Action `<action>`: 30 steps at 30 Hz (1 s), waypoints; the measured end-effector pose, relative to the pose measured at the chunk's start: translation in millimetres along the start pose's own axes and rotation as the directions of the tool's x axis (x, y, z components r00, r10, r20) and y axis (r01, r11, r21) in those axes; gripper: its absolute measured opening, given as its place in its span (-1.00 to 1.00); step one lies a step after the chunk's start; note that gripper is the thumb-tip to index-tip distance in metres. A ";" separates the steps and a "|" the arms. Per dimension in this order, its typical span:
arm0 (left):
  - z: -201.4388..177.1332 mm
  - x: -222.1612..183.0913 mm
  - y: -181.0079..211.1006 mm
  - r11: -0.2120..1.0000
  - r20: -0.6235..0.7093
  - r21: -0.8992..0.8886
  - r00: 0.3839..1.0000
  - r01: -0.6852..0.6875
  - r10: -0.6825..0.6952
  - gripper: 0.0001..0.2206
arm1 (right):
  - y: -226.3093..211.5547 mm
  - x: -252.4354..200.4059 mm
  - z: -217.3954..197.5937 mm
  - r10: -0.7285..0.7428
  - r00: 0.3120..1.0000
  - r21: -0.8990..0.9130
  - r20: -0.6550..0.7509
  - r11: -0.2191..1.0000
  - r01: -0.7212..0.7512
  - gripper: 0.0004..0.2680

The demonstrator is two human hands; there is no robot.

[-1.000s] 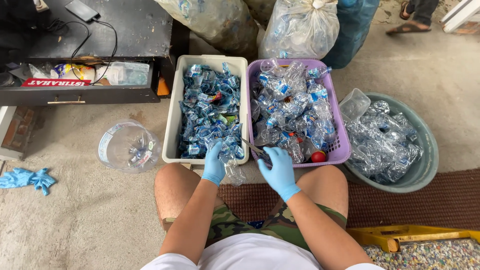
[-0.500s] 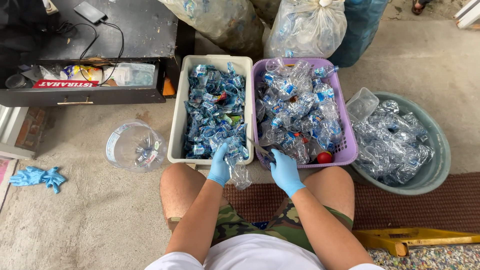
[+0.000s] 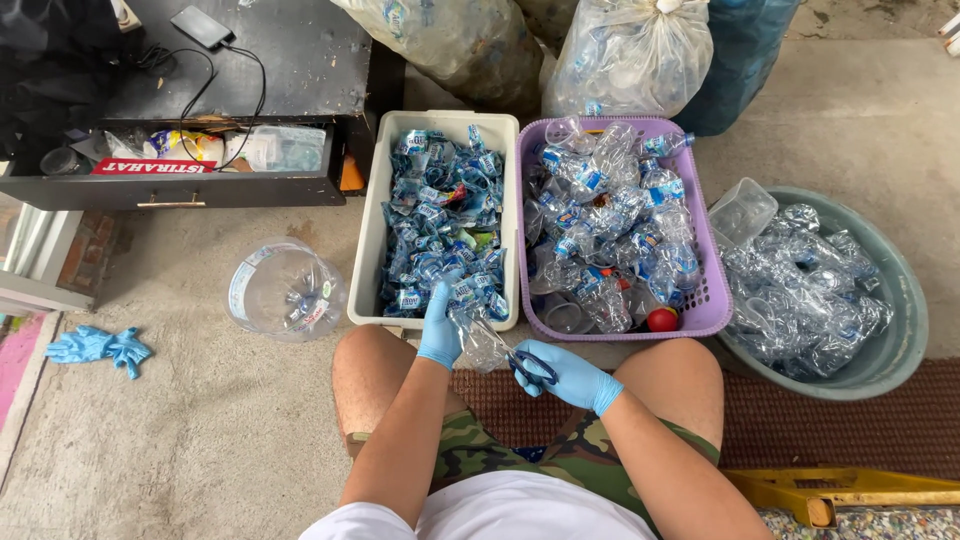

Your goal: Sorting plastic bottles by removing labels with scissors and placing them into separate recycling bins

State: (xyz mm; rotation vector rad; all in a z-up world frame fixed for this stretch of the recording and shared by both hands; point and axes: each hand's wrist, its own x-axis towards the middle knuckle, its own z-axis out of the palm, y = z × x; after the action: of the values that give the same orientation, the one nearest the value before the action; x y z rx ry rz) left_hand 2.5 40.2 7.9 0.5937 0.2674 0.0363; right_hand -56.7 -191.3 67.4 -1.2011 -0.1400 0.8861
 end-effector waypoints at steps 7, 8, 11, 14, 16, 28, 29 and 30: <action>-37.8 22.0 -22.5 0.995 0.091 0.082 0.995 -0.058 0.050 -0.50 | 12.3 11.3 -9.0 -0.063 0.998 0.028 -0.017 0.998 0.063 -0.91; -43.9 25.8 -26.2 0.992 0.125 0.098 0.990 -0.080 0.067 -0.48 | 16.1 13.3 -11.3 -0.078 0.997 0.050 -0.021 0.996 0.079 -0.92; -46.3 29.5 -28.9 0.989 0.201 0.108 0.976 -0.103 0.079 -0.46 | 26.6 19.5 -15.9 -0.100 0.994 0.107 -0.035 0.989 0.104 -0.92; -30.8 21.0 -24.9 0.986 0.259 0.106 0.961 -0.129 0.098 -0.40 | 26.0 22.2 -14.5 -0.118 0.992 0.152 -0.044 0.981 0.124 -0.92; -23.0 15.8 -22.9 0.982 0.275 0.112 0.954 -0.152 0.117 -0.35 | 24.8 23.2 -12.2 -0.130 0.990 0.164 -0.045 0.977 0.136 -0.92; -13.2 4.9 -43.7 0.990 0.293 0.116 0.955 -0.074 0.037 -0.29 | 27.2 28.9 -9.7 -0.203 0.972 0.244 -0.117 0.943 0.227 -0.87; -22.0 10.6 -47.6 0.992 0.263 0.112 0.964 -0.063 0.032 -0.32 | 24.6 27.6 -11.7 -0.213 0.966 0.252 -0.146 0.936 0.245 -0.86; -30.1 16.8 -52.0 0.993 0.232 0.105 0.972 -0.055 0.029 -0.36 | 20.9 26.5 -14.7 -0.222 0.960 0.257 -0.172 0.930 0.262 -0.85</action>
State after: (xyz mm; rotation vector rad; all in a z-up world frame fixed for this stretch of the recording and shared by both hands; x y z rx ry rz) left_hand 8.6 15.4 -49.0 0.7073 0.0312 -0.0066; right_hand -42.1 -183.1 34.6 -0.9545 -0.0465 0.5795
